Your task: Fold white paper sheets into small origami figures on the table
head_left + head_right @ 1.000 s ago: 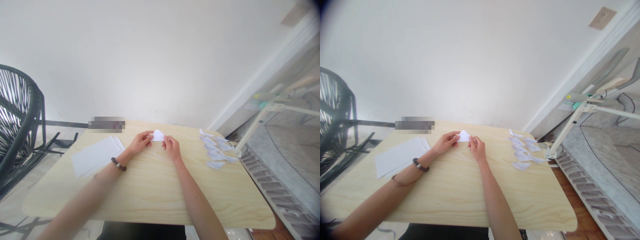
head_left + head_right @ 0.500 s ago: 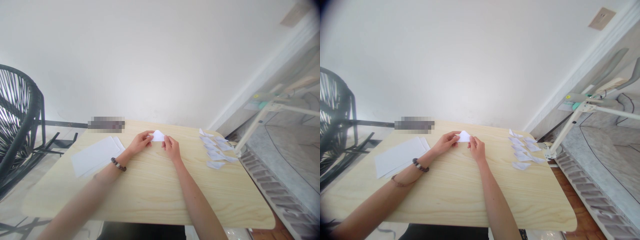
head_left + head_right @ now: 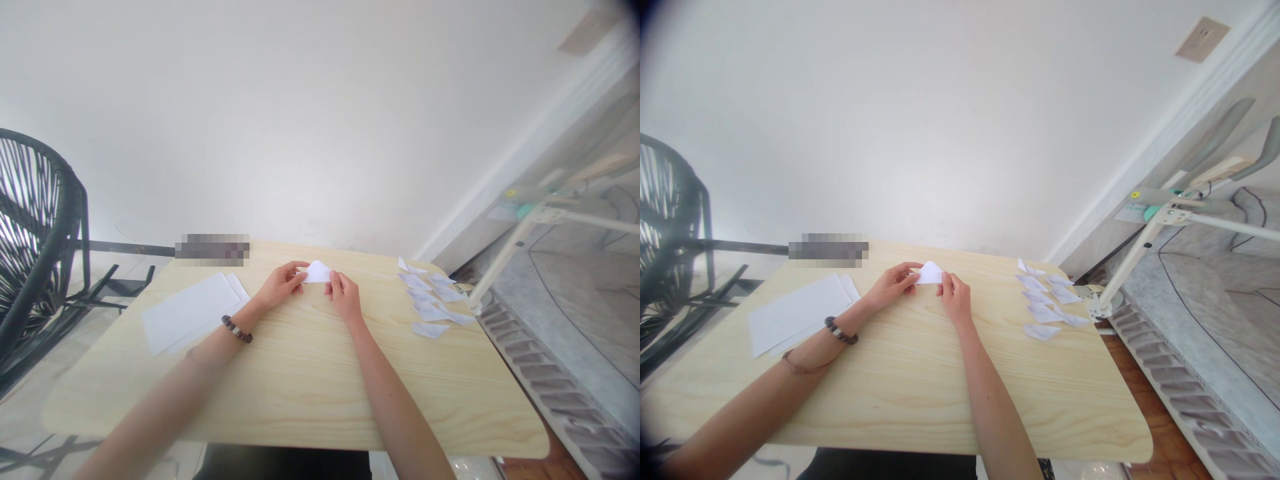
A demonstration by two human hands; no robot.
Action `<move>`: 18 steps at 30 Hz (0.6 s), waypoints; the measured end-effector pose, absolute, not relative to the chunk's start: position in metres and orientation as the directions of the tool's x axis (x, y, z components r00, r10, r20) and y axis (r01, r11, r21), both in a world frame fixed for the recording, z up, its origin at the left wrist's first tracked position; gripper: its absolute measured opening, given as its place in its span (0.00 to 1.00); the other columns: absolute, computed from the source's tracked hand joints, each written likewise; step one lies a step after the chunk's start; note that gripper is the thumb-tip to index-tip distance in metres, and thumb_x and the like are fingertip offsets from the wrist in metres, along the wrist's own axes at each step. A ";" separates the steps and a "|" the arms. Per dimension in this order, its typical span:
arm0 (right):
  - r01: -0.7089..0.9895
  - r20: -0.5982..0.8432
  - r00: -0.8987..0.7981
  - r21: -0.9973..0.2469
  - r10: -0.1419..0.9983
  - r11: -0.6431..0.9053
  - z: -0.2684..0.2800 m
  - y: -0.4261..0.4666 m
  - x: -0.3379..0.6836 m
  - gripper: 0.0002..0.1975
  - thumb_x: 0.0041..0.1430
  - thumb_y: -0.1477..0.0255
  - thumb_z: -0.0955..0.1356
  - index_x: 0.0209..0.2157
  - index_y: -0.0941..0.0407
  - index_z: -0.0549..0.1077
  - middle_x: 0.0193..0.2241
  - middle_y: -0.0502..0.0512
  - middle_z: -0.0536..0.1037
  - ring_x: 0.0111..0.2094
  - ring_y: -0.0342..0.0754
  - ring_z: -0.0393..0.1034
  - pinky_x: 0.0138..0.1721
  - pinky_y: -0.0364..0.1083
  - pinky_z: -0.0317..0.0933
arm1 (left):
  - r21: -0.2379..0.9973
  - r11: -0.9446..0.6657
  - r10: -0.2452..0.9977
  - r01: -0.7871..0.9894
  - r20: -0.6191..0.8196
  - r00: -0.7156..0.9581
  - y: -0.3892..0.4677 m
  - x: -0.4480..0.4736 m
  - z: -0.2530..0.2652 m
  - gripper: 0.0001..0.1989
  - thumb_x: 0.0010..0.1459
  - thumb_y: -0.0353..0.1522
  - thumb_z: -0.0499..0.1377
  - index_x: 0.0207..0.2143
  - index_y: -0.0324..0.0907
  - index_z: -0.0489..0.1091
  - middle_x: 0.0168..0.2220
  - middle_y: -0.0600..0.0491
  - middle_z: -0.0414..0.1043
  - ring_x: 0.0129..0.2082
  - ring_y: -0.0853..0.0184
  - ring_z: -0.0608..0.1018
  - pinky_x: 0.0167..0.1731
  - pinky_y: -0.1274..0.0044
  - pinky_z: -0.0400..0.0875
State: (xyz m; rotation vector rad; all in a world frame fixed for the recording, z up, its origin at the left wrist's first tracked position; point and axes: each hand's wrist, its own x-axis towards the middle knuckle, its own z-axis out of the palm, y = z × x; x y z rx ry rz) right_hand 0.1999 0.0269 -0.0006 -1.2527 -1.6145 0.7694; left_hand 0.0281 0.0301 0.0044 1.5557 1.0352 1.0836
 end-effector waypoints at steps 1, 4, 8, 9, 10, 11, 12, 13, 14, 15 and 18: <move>0.356 0.276 -0.064 -0.891 0.959 0.280 -0.001 0.027 0.200 0.22 0.56 0.58 0.53 0.19 0.57 0.63 0.14 0.48 0.66 0.15 0.38 0.58 0.21 0.39 0.54 | 0.973 -0.201 0.953 0.114 0.168 0.250 0.030 0.028 0.004 0.20 0.52 0.38 0.51 0.46 0.38 0.60 0.24 0.55 0.64 0.21 0.74 0.69 0.21 0.81 0.63; 0.310 0.267 -0.080 -0.909 0.960 0.279 -0.001 0.026 0.199 0.21 0.56 0.58 0.53 0.19 0.57 0.63 0.14 0.48 0.66 0.15 0.38 0.57 0.20 0.39 0.54 | 0.974 -0.205 0.953 0.096 0.176 0.248 0.031 0.028 0.003 0.19 0.52 0.38 0.51 0.45 0.38 0.60 0.24 0.55 0.64 0.20 0.74 0.70 0.21 0.81 0.63; 0.375 0.305 -0.048 -0.877 0.951 0.301 0.000 0.026 0.200 0.21 0.56 0.59 0.53 0.19 0.57 0.62 0.15 0.48 0.66 0.16 0.38 0.58 0.22 0.39 0.54 | 0.978 -0.194 0.956 0.072 0.172 0.236 0.031 0.029 0.002 0.17 0.51 0.38 0.52 0.42 0.38 0.60 0.22 0.56 0.64 0.20 0.74 0.70 0.21 0.81 0.63; 0.396 0.318 -0.036 -0.866 0.947 0.306 0.000 0.026 0.200 0.21 0.56 0.60 0.53 0.19 0.57 0.62 0.15 0.48 0.66 0.16 0.38 0.58 0.22 0.39 0.54 | 0.980 -0.189 0.958 0.064 0.170 0.230 0.031 0.029 0.002 0.17 0.51 0.38 0.52 0.41 0.38 0.60 0.22 0.57 0.64 0.20 0.74 0.70 0.20 0.81 0.63; 0.410 0.328 -0.025 -0.858 0.944 0.309 -0.001 0.027 0.201 0.21 0.56 0.60 0.53 0.19 0.57 0.62 0.15 0.48 0.66 0.16 0.38 0.59 0.23 0.39 0.54 | 0.981 -0.185 0.960 0.054 0.169 0.223 0.031 0.029 0.002 0.16 0.51 0.38 0.53 0.40 0.39 0.59 0.23 0.57 0.64 0.20 0.74 0.70 0.20 0.81 0.63; 0.414 0.333 -0.013 -0.856 0.943 0.308 -0.001 0.027 0.201 0.21 0.56 0.60 0.53 0.18 0.57 0.62 0.15 0.49 0.67 0.17 0.39 0.59 0.23 0.39 0.54 | 0.982 -0.182 0.962 0.042 0.169 0.214 0.031 0.030 0.002 0.16 0.50 0.38 0.53 0.40 0.39 0.59 0.24 0.57 0.64 0.20 0.75 0.70 0.20 0.81 0.63; 0.410 0.334 -0.002 -0.860 0.943 0.305 -0.002 0.028 0.201 0.20 0.56 0.60 0.53 0.19 0.57 0.62 0.15 0.49 0.67 0.17 0.39 0.59 0.23 0.39 0.54 | 0.983 -0.181 0.964 0.030 0.172 0.204 0.031 0.030 0.002 0.16 0.50 0.39 0.54 0.39 0.39 0.58 0.25 0.56 0.64 0.20 0.75 0.70 0.19 0.82 0.64; 0.399 0.333 0.011 -0.866 0.943 0.301 -0.002 0.029 0.201 0.20 0.56 0.60 0.53 0.19 0.57 0.63 0.16 0.49 0.67 0.17 0.39 0.60 0.24 0.39 0.55 | 0.983 -0.184 0.965 0.019 0.177 0.193 0.032 0.030 0.003 0.16 0.50 0.39 0.54 0.38 0.40 0.58 0.26 0.56 0.64 0.20 0.75 0.70 0.19 0.82 0.64; 0.385 0.333 0.025 -0.873 0.943 0.298 -0.003 0.030 0.201 0.20 0.56 0.60 0.54 0.21 0.57 0.64 0.16 0.49 0.67 0.18 0.39 0.60 0.24 0.39 0.55 | 0.982 -0.191 0.965 0.011 0.185 0.186 0.032 0.030 0.003 0.15 0.49 0.38 0.54 0.37 0.40 0.58 0.27 0.56 0.64 0.20 0.75 0.70 0.19 0.82 0.64; 0.368 0.334 0.037 -0.881 0.942 0.298 -0.004 0.030 0.201 0.18 0.56 0.61 0.54 0.23 0.57 0.65 0.18 0.49 0.68 0.19 0.40 0.61 0.24 0.39 0.56 | 0.980 -0.200 0.964 0.008 0.196 0.180 0.032 0.030 0.003 0.15 0.49 0.38 0.55 0.36 0.40 0.57 0.28 0.55 0.64 0.21 0.75 0.71 0.19 0.82 0.64; 0.337 0.369 0.040 -0.880 0.929 0.335 -0.005 0.032 0.199 0.15 0.55 0.63 0.56 0.34 0.58 0.66 0.28 0.53 0.72 0.25 0.41 0.65 0.26 0.40 0.58 | 0.973 -0.230 0.961 0.014 0.225 0.162 0.033 0.029 0.002 0.13 0.49 0.37 0.55 0.35 0.40 0.57 0.30 0.55 0.63 0.21 0.75 0.71 0.19 0.82 0.64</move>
